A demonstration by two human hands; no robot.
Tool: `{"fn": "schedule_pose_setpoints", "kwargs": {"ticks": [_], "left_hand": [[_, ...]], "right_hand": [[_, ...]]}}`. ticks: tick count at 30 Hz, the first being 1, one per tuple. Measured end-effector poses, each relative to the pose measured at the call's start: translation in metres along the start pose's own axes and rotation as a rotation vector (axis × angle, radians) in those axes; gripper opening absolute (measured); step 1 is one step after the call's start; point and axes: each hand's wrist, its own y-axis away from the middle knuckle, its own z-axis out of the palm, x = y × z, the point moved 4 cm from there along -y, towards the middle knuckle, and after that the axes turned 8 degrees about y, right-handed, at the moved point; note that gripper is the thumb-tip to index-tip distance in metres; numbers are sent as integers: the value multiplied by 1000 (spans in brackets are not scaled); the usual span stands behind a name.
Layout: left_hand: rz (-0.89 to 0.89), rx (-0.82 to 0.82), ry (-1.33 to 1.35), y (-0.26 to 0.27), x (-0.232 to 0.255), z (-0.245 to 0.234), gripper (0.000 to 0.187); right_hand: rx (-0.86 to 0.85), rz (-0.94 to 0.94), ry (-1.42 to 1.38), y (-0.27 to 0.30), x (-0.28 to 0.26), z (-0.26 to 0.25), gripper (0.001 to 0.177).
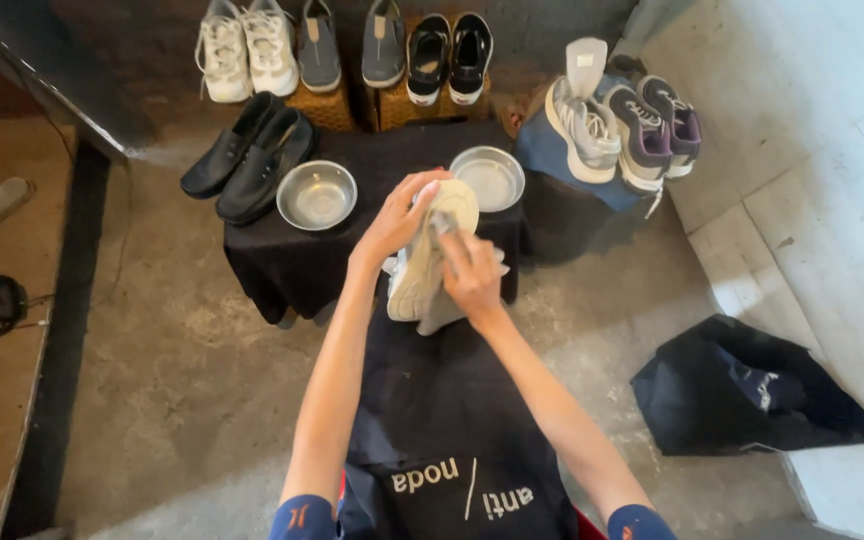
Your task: The person cleans the sole of a white sneaker using a cloth and a brush. They repeatedly wipe the shoe with the cloth and scrub the sole with the brush, occasionally dipping the brush into a bowl of water.
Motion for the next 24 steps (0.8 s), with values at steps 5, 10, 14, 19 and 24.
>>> {"fn": "schedule_pose_setpoints", "kwargs": {"ticks": [5,10,14,19,24], "left_hand": [[-65,26,32,-2,-9,6,34],[-76,40,63,-7,-12,6,33],[-68,38,15,-5,-18,12,32],[-121,57,43,-14,-19,2,33],[-176,62,116,-13,-24,-4,35]], "right_hand": [[85,230,-3,-75,30,9,29],[29,196,8,-37,16,7,33],[-77,97,48,27,6,4,35],[-200,-91,56,94,0,16,32],[-192,-186,-78,39,11,2,22]]}}
